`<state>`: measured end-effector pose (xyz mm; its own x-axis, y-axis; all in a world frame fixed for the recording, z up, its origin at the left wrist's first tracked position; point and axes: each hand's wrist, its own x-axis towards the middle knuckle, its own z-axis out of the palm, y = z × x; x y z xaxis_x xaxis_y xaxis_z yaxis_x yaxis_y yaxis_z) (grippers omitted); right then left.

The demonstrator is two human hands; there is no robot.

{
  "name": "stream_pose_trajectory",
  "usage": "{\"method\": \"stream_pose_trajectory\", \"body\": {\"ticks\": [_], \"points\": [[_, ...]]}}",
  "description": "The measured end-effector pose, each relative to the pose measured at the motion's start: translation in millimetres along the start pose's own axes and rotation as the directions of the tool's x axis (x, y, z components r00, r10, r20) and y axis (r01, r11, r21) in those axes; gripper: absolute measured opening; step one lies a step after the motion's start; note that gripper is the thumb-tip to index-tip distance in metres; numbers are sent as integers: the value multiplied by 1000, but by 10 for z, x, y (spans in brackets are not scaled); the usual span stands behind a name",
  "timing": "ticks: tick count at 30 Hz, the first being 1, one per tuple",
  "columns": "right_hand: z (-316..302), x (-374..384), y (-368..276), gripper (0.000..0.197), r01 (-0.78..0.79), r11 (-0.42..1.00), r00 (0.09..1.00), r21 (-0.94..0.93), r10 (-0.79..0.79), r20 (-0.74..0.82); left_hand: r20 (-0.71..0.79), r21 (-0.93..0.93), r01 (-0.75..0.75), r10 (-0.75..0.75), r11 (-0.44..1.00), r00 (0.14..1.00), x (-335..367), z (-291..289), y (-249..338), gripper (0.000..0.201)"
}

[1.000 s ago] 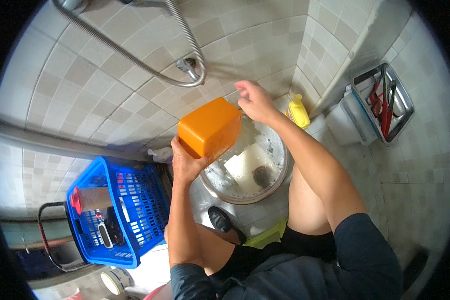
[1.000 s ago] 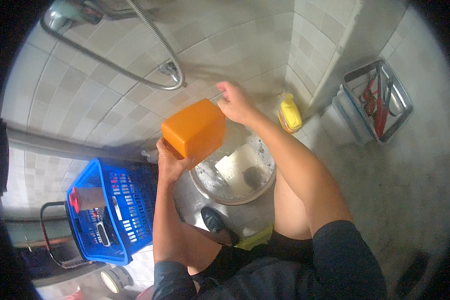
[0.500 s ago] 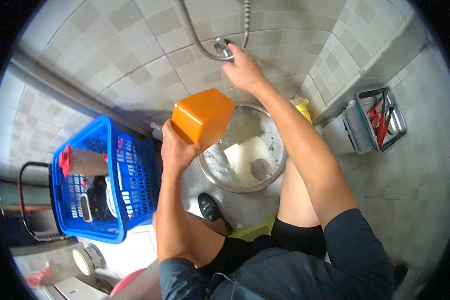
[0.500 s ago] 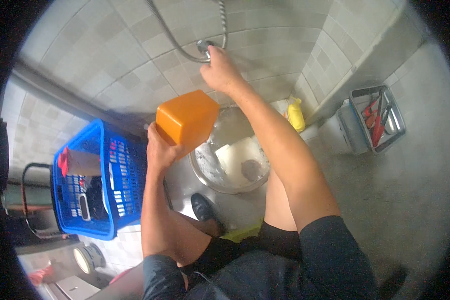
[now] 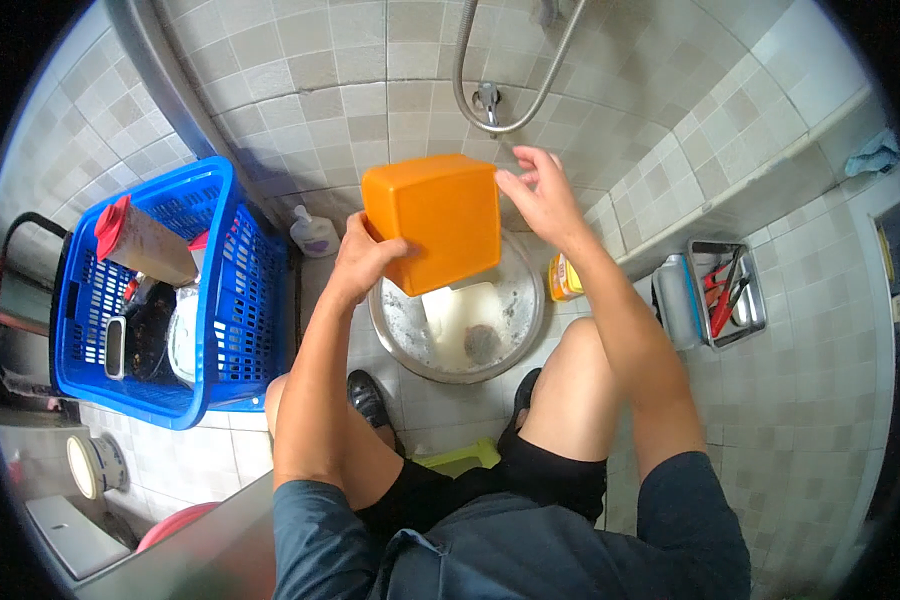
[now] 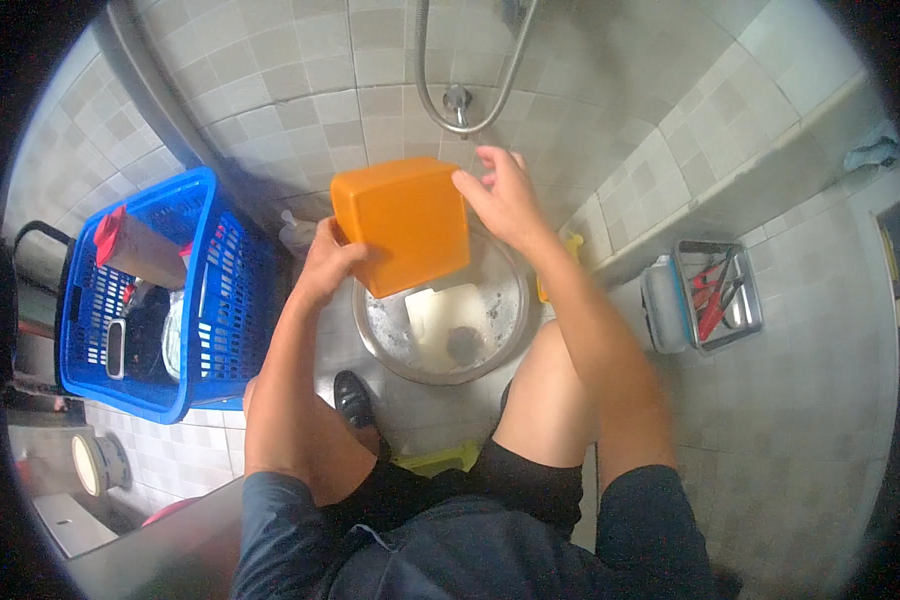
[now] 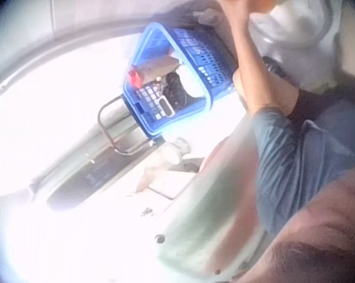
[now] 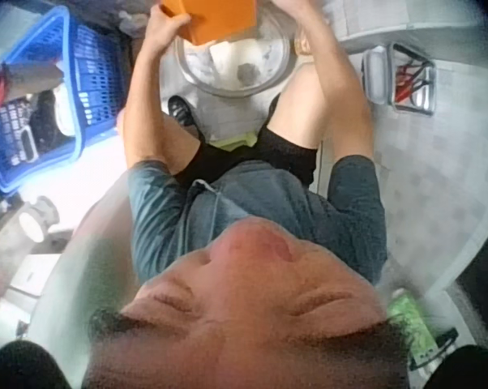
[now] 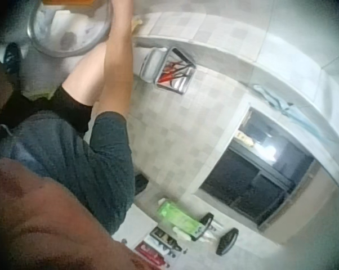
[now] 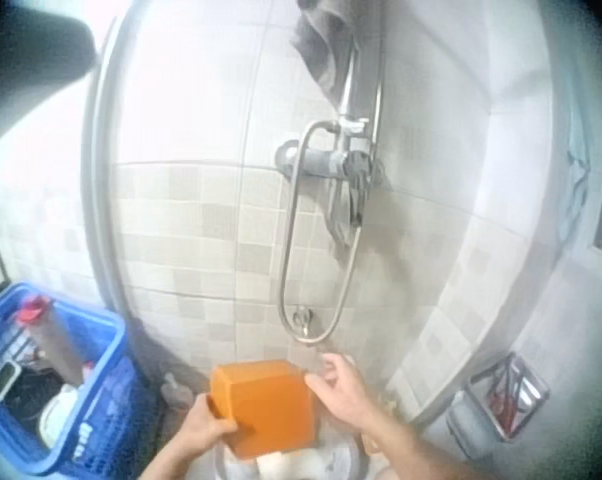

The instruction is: The person washes plastic containers and a white lid by hand in a basin of soapy water while sitting on a stool.

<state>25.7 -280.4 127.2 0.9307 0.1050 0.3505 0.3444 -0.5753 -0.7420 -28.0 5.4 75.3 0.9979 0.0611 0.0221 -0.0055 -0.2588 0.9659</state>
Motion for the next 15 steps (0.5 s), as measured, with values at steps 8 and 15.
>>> {"method": "stream_pose_trajectory", "body": {"ticks": [8,15], "points": [[-297,-305,-54,93,-651,700,716,293,439,543,493,-451,492,-252,745,833,-8,17,-114,77],[-205,-470,294,62,-650,597,747,469,390,538,546,-397,530,-272,749,792,4,119,-91,82]]}}
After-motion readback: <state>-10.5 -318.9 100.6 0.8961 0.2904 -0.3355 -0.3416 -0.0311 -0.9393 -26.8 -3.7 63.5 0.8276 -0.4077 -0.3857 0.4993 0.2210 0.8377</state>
